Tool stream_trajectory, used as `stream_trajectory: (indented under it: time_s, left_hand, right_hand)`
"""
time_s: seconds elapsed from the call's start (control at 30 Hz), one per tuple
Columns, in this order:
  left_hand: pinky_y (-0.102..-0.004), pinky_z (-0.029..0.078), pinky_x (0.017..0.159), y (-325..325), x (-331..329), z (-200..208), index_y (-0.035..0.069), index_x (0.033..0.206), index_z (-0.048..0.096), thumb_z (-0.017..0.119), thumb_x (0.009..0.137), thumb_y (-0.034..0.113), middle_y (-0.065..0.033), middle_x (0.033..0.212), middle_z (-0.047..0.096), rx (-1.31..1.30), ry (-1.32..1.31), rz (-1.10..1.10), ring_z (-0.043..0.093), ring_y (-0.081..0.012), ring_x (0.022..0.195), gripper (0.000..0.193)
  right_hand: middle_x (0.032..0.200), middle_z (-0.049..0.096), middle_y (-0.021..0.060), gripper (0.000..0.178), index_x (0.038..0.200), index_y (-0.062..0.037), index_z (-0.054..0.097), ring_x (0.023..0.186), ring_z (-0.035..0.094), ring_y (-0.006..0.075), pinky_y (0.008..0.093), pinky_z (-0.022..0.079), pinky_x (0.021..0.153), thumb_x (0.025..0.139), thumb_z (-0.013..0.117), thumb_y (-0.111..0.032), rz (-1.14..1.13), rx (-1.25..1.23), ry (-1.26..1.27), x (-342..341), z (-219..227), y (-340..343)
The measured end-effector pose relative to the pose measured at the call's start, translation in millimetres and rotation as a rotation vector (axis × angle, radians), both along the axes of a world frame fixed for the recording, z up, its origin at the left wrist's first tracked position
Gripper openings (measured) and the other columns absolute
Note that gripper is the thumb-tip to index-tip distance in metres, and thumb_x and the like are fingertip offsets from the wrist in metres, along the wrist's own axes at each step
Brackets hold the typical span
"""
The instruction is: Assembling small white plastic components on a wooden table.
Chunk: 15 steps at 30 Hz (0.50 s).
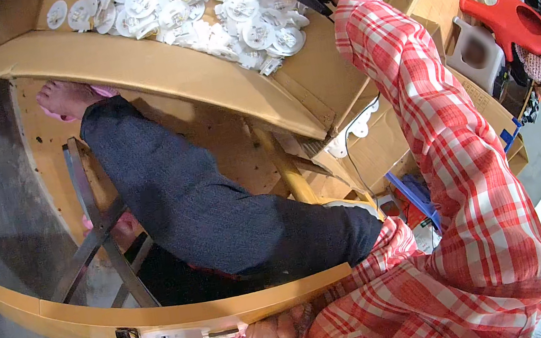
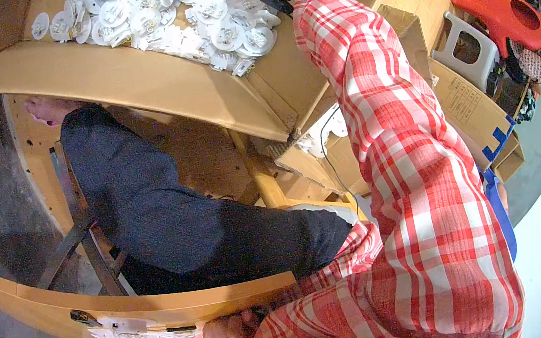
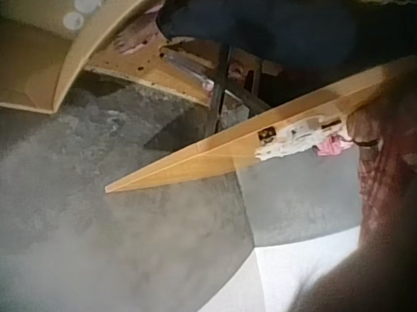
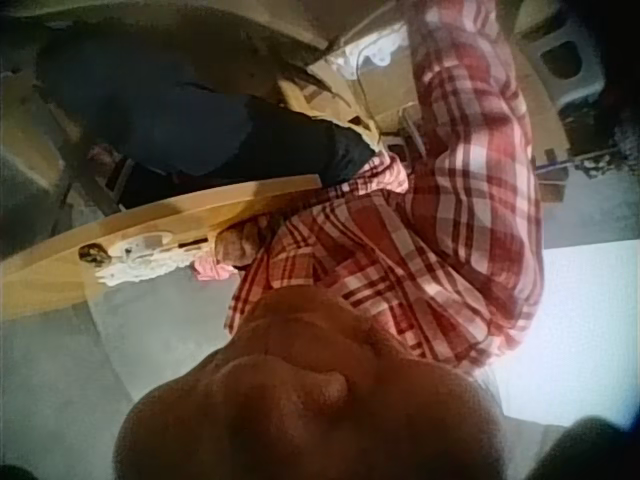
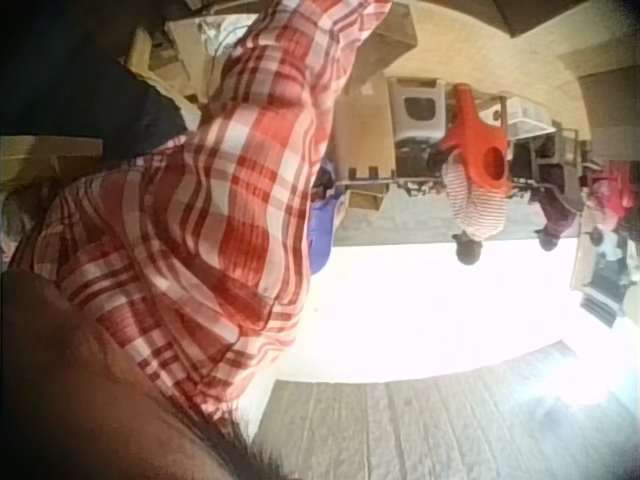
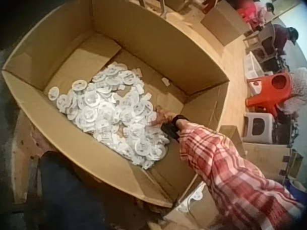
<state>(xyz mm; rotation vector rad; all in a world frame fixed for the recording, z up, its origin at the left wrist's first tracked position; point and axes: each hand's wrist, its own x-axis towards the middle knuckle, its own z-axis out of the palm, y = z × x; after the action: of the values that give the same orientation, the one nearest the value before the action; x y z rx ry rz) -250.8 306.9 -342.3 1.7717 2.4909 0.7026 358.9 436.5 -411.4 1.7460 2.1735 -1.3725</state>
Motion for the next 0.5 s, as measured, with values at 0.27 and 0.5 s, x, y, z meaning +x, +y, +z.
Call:
stream_trajectory:
  time_s: [0.27, 0.5]
  left_hand:
    - [-0.0344, 0.023, 0.097, 19, 102, -29, 0.02, 0.125, 0.05, 0.027, 0.097, 0.03, 0.0003, 0.122, 0.051, -1.132, 1.141, -0.046, 0.042, -0.0118, 0.118, 0.038]
    - [-0.034, 0.024, 0.096, 55, 119, 45, 0.02, 0.125, 0.05, 0.029, 0.096, 0.032, -0.0004, 0.121, 0.054, -1.149, 1.178, 0.016, 0.045, -0.0119, 0.115, 0.038]
  right_hand:
    - [0.117, 0.057, 0.0167, 0.077, 0.127, -0.0104, 0.045, 0.11, 0.055, 0.0311, 0.0427, 0.042, 0.092, 0.071, 0.068, -0.058, 0.071, -0.433, 0.097, -6, 70, -42]
    - [0.12, 0.056, 0.0156, 0.082, 0.127, -0.0109, 0.044, 0.112, 0.052, 0.0311, 0.0408, 0.041, 0.093, 0.064, 0.078, -0.051, 0.113, -0.288, 0.02, -31, 54, -37]
